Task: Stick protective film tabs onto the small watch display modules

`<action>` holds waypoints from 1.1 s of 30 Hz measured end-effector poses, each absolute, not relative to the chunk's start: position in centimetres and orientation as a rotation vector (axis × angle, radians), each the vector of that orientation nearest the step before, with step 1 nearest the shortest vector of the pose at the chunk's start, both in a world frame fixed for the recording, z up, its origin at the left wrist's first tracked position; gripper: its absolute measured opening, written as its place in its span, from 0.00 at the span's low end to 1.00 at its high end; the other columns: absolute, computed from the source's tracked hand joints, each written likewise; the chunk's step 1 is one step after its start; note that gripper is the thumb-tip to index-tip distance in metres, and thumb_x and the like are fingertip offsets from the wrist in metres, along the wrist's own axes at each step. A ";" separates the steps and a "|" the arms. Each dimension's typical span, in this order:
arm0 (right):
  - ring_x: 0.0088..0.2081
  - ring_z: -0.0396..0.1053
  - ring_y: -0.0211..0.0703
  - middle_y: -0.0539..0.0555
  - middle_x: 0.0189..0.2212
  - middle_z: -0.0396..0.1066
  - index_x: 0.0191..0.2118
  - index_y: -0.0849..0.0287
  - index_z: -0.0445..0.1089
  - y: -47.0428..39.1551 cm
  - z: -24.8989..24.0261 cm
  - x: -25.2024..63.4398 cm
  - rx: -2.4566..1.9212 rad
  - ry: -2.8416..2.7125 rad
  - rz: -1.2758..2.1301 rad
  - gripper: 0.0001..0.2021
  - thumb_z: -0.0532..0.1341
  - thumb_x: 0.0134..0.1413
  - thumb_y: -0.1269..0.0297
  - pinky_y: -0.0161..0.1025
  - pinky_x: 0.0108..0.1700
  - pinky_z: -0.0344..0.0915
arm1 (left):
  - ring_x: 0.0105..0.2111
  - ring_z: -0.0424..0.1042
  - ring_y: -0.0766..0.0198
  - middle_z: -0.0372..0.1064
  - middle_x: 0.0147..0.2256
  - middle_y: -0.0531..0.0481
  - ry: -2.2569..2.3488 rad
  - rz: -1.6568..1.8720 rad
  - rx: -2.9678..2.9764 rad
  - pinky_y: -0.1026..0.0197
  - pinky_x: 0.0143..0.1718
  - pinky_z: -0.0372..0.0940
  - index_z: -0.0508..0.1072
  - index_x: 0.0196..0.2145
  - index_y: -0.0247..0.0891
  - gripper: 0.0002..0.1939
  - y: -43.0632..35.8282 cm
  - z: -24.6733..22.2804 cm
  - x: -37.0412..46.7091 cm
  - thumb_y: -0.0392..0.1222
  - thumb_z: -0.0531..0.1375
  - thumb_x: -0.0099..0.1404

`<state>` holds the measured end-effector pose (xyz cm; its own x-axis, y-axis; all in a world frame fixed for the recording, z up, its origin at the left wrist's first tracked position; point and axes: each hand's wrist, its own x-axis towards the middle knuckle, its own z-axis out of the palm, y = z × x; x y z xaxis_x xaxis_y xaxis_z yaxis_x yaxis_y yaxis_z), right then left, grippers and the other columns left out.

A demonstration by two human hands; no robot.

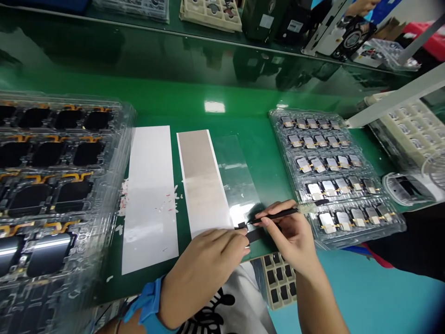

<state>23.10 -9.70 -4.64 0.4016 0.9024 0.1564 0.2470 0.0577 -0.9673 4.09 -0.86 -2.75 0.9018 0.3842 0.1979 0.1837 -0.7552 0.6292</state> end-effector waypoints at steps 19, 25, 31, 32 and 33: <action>0.37 0.78 0.38 0.49 0.39 0.67 0.39 0.54 0.68 -9.8 -4.8 23.0 -1.503 -1.024 0.718 0.05 0.63 0.61 0.72 0.36 0.39 0.79 | 0.44 0.77 0.55 0.77 0.41 0.46 0.461 0.447 2.319 0.50 0.44 0.75 0.69 0.45 0.37 0.07 -1.0 -3.1 4.0 0.34 0.52 0.74; 0.29 0.79 0.36 0.48 0.33 0.74 0.40 0.54 0.66 -9.2 -4.1 23.2 -1.411 -0.863 0.757 0.06 0.63 0.62 0.70 0.34 0.35 0.78 | 0.28 0.74 0.66 0.78 0.34 0.53 0.671 0.429 1.990 0.64 0.29 0.71 0.75 0.43 0.42 0.07 -0.5 -2.7 3.7 0.36 0.57 0.71; 0.32 0.79 0.40 0.49 0.31 0.76 0.39 0.54 0.66 -9.0 -3.0 22.5 -1.330 -0.779 0.599 0.07 0.65 0.60 0.68 0.35 0.34 0.78 | 0.27 0.71 0.71 0.78 0.33 0.57 0.772 0.582 1.764 0.71 0.26 0.66 0.79 0.42 0.46 0.09 -0.1 -1.9 3.2 0.35 0.61 0.68; 0.33 0.80 0.41 0.48 0.31 0.76 0.39 0.53 0.65 -8.9 -2.5 21.8 -1.302 -0.778 0.570 0.07 0.65 0.60 0.68 0.36 0.34 0.79 | 0.28 0.72 0.71 0.78 0.34 0.56 0.767 0.590 1.760 0.71 0.27 0.67 0.79 0.44 0.46 0.10 -0.1 -1.7 3.1 0.35 0.60 0.69; 0.33 0.80 0.41 0.48 0.30 0.76 0.39 0.53 0.65 -8.7 -1.9 20.9 -1.271 -0.791 0.544 0.06 0.64 0.61 0.69 0.37 0.35 0.80 | 0.29 0.73 0.70 0.78 0.34 0.55 0.758 0.599 1.766 0.70 0.29 0.68 0.78 0.46 0.46 0.11 0.0 -1.5 3.0 0.36 0.60 0.69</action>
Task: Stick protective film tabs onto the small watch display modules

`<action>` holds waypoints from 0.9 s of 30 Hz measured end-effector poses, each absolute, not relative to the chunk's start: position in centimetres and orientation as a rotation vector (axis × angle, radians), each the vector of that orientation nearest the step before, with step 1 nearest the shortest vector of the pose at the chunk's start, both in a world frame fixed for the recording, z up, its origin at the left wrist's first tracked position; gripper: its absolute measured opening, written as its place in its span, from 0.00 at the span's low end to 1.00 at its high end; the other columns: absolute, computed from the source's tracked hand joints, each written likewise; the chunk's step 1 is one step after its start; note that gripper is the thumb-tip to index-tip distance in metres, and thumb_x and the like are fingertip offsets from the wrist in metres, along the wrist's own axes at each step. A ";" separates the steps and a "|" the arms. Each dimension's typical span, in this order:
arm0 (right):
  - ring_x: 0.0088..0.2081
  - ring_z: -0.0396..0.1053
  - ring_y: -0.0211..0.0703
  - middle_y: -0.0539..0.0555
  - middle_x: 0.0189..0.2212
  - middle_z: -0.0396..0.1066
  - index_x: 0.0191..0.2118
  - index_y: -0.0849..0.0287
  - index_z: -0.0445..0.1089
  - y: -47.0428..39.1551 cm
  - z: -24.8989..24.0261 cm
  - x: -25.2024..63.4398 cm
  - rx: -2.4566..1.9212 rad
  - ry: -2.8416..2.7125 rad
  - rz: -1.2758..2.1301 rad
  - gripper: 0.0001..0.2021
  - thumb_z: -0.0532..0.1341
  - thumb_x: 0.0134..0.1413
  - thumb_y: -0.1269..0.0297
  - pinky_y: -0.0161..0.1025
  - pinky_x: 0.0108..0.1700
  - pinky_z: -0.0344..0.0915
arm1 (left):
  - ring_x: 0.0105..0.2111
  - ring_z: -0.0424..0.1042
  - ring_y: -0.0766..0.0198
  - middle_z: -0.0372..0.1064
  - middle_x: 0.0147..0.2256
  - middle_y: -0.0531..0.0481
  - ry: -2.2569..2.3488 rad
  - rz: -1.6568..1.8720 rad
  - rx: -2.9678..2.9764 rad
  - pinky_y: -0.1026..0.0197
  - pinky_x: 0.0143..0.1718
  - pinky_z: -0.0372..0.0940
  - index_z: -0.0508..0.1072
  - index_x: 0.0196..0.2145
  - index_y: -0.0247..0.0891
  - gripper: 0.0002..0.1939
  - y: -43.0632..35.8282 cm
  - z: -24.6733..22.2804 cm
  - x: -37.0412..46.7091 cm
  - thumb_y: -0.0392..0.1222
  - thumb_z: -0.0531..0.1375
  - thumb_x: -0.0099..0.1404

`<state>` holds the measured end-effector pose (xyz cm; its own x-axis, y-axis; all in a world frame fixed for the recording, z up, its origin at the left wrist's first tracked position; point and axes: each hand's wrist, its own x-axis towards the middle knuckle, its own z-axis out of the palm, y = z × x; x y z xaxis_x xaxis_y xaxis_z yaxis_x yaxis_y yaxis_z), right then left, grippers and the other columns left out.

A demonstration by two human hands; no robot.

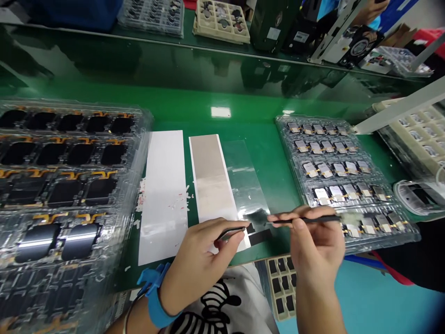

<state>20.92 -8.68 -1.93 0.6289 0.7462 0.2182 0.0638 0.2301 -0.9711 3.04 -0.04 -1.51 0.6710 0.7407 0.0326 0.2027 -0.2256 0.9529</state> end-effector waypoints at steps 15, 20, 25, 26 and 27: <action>0.42 0.78 0.44 0.52 0.35 0.75 0.44 0.54 0.64 -5.2 0.5 13.4 -1.104 -0.896 0.365 0.12 0.58 0.62 0.79 0.47 0.44 0.81 | 0.41 0.74 0.61 0.70 0.40 0.49 0.742 0.634 1.952 0.59 0.41 0.71 0.61 0.65 0.46 0.23 1.4 -1.7 1.2 0.36 0.49 0.75; 0.41 0.79 0.45 0.52 0.34 0.75 0.44 0.53 0.63 -5.3 0.6 13.0 -1.158 -0.913 0.370 0.12 0.58 0.62 0.78 0.49 0.43 0.82 | 0.37 0.73 0.61 0.69 0.36 0.50 0.799 0.638 1.913 0.60 0.37 0.71 0.59 0.66 0.45 0.23 1.4 -1.9 1.4 0.37 0.48 0.75; 0.42 0.79 0.45 0.51 0.35 0.76 0.44 0.53 0.63 -4.9 -0.3 12.5 -1.176 -0.962 0.330 0.13 0.59 0.61 0.79 0.51 0.45 0.82 | 0.38 0.72 0.60 0.68 0.41 0.47 0.784 0.654 1.887 0.57 0.40 0.71 0.54 0.69 0.43 0.26 1.3 -1.8 1.3 0.38 0.48 0.75; 0.42 0.79 0.45 0.51 0.35 0.76 0.44 0.53 0.63 -4.9 -0.5 12.5 -1.179 -0.968 0.323 0.13 0.59 0.60 0.79 0.51 0.45 0.81 | 0.39 0.72 0.60 0.68 0.41 0.46 0.780 0.659 1.877 0.56 0.41 0.71 0.53 0.69 0.43 0.26 1.3 -1.7 1.3 0.38 0.48 0.75; 0.42 0.79 0.45 0.51 0.35 0.76 0.44 0.53 0.63 -4.8 -0.6 12.5 -1.181 -0.970 0.320 0.13 0.60 0.60 0.79 0.52 0.45 0.81 | 0.39 0.72 0.59 0.68 0.42 0.46 0.775 0.661 1.869 0.55 0.41 0.71 0.52 0.69 0.43 0.27 1.3 -1.7 1.3 0.39 0.47 0.75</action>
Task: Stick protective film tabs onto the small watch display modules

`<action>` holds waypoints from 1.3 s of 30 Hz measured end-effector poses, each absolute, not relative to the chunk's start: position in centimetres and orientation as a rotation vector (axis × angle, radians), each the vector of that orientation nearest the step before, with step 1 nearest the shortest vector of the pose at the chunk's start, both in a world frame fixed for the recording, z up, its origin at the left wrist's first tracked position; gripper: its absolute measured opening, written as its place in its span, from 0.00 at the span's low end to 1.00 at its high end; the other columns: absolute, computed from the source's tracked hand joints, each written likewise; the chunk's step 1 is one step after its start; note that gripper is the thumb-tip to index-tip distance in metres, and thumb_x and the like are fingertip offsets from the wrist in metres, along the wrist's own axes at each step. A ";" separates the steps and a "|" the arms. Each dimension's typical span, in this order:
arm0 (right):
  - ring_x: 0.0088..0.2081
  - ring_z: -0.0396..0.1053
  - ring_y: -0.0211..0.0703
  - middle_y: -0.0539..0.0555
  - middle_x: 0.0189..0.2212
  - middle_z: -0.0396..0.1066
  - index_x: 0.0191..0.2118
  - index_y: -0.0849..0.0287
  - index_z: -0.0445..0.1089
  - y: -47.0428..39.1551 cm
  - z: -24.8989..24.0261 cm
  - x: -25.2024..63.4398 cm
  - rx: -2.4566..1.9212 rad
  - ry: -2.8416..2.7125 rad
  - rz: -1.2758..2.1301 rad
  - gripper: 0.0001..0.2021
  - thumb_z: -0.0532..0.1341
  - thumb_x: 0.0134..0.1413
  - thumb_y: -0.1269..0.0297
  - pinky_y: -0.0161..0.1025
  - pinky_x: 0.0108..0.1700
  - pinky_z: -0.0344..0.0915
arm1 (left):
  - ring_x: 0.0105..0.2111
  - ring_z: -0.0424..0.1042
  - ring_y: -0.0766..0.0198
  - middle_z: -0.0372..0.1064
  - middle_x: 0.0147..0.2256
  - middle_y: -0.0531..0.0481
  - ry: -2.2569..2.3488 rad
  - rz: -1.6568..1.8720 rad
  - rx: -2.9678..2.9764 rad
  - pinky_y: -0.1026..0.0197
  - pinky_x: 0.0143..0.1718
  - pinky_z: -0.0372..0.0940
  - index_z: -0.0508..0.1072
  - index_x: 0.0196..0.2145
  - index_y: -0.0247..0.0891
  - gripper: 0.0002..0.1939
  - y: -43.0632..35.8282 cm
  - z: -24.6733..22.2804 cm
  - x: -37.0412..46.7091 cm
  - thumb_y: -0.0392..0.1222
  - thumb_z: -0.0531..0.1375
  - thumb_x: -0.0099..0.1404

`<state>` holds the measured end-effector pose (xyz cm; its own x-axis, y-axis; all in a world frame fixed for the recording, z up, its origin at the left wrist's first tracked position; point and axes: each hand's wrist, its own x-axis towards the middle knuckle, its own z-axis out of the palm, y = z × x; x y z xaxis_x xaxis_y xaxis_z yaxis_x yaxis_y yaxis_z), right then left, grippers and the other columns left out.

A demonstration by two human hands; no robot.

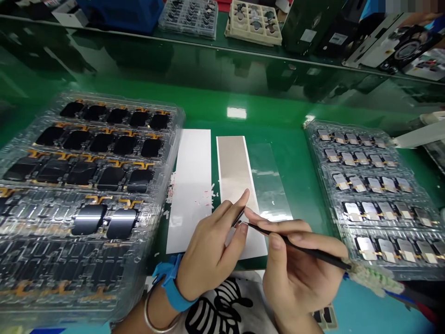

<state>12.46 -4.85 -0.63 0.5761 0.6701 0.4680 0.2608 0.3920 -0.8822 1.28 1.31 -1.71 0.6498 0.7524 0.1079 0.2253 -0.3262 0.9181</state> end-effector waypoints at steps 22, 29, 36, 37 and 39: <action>0.41 0.79 0.45 0.50 0.35 0.75 0.44 0.53 0.63 -4.6 -1.3 12.6 -1.197 -0.990 0.312 0.13 0.60 0.59 0.79 0.51 0.42 0.83 | 0.37 0.70 0.59 0.67 0.41 0.46 0.815 0.650 1.893 0.55 0.38 0.70 0.52 0.70 0.43 0.27 1.3 -1.7 1.1 0.41 0.45 0.75; 0.43 0.79 0.45 0.51 0.36 0.76 0.45 0.53 0.64 -4.5 -1.7 12.8 -1.168 -1.018 0.307 0.14 0.59 0.59 0.80 0.52 0.46 0.82 | 0.38 0.70 0.59 0.67 0.42 0.45 0.814 0.649 1.878 0.55 0.40 0.70 0.51 0.70 0.44 0.27 1.3 -2.0 1.1 0.39 0.45 0.75; 0.43 0.79 0.46 0.51 0.37 0.76 0.46 0.54 0.64 -4.4 -1.7 12.6 -1.127 -1.011 0.303 0.17 0.59 0.57 0.83 0.50 0.45 0.82 | 0.40 0.70 0.59 0.68 0.45 0.45 0.813 0.650 1.871 0.54 0.41 0.70 0.50 0.70 0.43 0.27 1.3 -2.0 1.0 0.39 0.44 0.75; 0.43 0.79 0.46 0.51 0.37 0.76 0.46 0.54 0.64 -4.5 -1.8 12.7 -1.134 -1.010 0.299 0.17 0.59 0.57 0.83 0.51 0.45 0.82 | 0.39 0.70 0.59 0.68 0.45 0.45 0.812 0.652 1.870 0.54 0.41 0.70 0.51 0.70 0.43 0.27 1.2 -2.0 1.0 0.39 0.44 0.75; 0.43 0.79 0.46 0.51 0.37 0.76 0.46 0.53 0.64 -4.5 -1.8 12.7 -1.146 -1.012 0.298 0.16 0.59 0.57 0.82 0.52 0.45 0.82 | 0.39 0.71 0.59 0.68 0.45 0.45 0.809 0.648 1.872 0.55 0.40 0.70 0.52 0.70 0.42 0.27 1.2 -2.0 1.0 0.39 0.43 0.76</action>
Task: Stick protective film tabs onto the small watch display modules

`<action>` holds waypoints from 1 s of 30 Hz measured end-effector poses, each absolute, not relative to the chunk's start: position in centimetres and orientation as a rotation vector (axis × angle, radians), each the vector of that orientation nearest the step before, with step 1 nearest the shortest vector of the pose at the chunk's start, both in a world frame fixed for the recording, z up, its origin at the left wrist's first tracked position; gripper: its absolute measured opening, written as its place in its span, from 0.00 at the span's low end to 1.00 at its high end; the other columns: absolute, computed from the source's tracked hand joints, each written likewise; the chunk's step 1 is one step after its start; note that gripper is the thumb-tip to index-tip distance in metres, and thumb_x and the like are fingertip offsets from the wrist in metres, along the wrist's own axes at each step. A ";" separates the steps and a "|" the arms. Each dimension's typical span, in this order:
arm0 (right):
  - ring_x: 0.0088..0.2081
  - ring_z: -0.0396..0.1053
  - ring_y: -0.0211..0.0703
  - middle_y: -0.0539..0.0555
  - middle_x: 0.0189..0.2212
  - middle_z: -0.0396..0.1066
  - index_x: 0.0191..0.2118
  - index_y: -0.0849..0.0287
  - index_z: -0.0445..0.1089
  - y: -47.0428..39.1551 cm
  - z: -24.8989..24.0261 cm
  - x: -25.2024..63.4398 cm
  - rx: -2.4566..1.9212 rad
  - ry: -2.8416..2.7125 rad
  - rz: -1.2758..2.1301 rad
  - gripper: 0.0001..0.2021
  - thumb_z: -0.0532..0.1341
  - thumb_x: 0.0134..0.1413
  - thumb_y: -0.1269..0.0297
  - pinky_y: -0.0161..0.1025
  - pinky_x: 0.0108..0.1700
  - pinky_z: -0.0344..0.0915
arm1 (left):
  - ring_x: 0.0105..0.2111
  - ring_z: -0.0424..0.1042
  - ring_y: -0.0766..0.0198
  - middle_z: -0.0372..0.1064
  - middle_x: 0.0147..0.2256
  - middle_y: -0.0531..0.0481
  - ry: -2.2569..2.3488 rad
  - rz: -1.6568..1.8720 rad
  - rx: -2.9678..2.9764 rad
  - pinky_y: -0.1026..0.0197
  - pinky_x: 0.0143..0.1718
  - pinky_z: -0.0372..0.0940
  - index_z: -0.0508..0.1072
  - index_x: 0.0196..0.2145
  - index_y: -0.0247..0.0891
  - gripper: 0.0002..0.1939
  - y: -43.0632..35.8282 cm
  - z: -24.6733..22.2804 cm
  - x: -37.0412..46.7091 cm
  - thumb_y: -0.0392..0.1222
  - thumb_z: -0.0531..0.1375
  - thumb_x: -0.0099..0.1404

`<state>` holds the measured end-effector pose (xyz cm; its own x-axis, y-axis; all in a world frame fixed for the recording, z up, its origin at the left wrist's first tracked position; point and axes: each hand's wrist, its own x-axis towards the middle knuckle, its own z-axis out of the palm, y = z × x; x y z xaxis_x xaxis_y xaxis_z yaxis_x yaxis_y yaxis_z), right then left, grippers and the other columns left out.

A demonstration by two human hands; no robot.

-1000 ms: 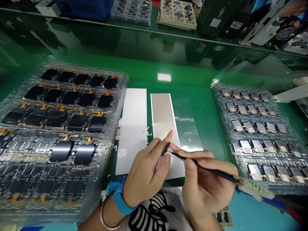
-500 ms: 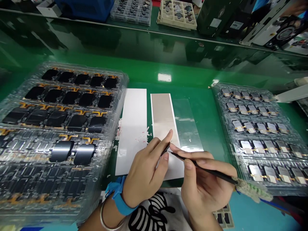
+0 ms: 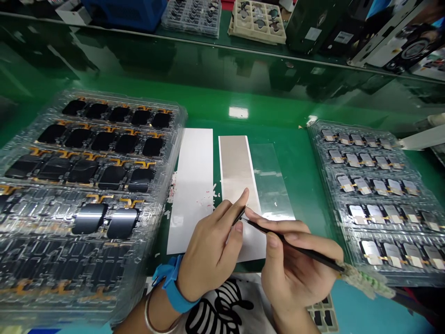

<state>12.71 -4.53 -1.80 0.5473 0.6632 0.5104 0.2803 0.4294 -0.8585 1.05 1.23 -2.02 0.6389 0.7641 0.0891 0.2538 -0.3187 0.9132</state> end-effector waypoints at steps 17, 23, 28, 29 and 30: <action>0.40 0.79 0.46 0.53 0.35 0.75 0.44 0.58 0.63 -3.7 -2.0 11.9 -1.119 -0.927 0.249 0.15 0.57 0.57 0.85 0.45 0.38 0.82 | 0.41 0.69 0.58 0.67 0.47 0.42 0.795 0.650 1.823 0.56 0.42 0.69 0.47 0.71 0.40 0.28 1.2 -2.2 1.2 0.40 0.43 0.76; 0.39 0.79 0.45 0.53 0.35 0.75 0.44 0.58 0.62 -3.7 -2.3 11.9 -1.117 -0.930 0.242 0.16 0.56 0.56 0.86 0.45 0.39 0.82 | 0.41 0.69 0.58 0.67 0.47 0.42 0.802 0.649 1.822 0.55 0.42 0.68 0.47 0.71 0.39 0.28 1.1 -2.3 1.3 0.41 0.43 0.76; 0.38 0.79 0.44 0.53 0.35 0.75 0.44 0.58 0.62 -3.6 -2.2 11.9 -1.131 -0.925 0.235 0.15 0.56 0.57 0.85 0.46 0.38 0.82 | 0.42 0.69 0.57 0.66 0.47 0.42 0.806 0.637 1.820 0.55 0.42 0.68 0.47 0.71 0.40 0.28 1.1 -2.2 1.2 0.41 0.43 0.76; 0.38 0.79 0.44 0.53 0.35 0.75 0.44 0.58 0.62 -3.6 -2.2 11.9 -1.132 -0.927 0.232 0.15 0.57 0.57 0.85 0.45 0.38 0.82 | 0.42 0.69 0.57 0.67 0.47 0.42 0.809 0.637 1.817 0.55 0.42 0.68 0.47 0.71 0.41 0.28 1.1 -2.2 1.2 0.41 0.43 0.76; 0.38 0.79 0.44 0.52 0.35 0.75 0.43 0.58 0.62 -3.5 -2.2 11.8 -1.132 -0.927 0.229 0.15 0.57 0.57 0.85 0.45 0.38 0.83 | 0.42 0.69 0.58 0.67 0.47 0.42 0.812 0.638 1.815 0.55 0.43 0.68 0.47 0.71 0.41 0.28 1.1 -2.2 1.2 0.41 0.43 0.76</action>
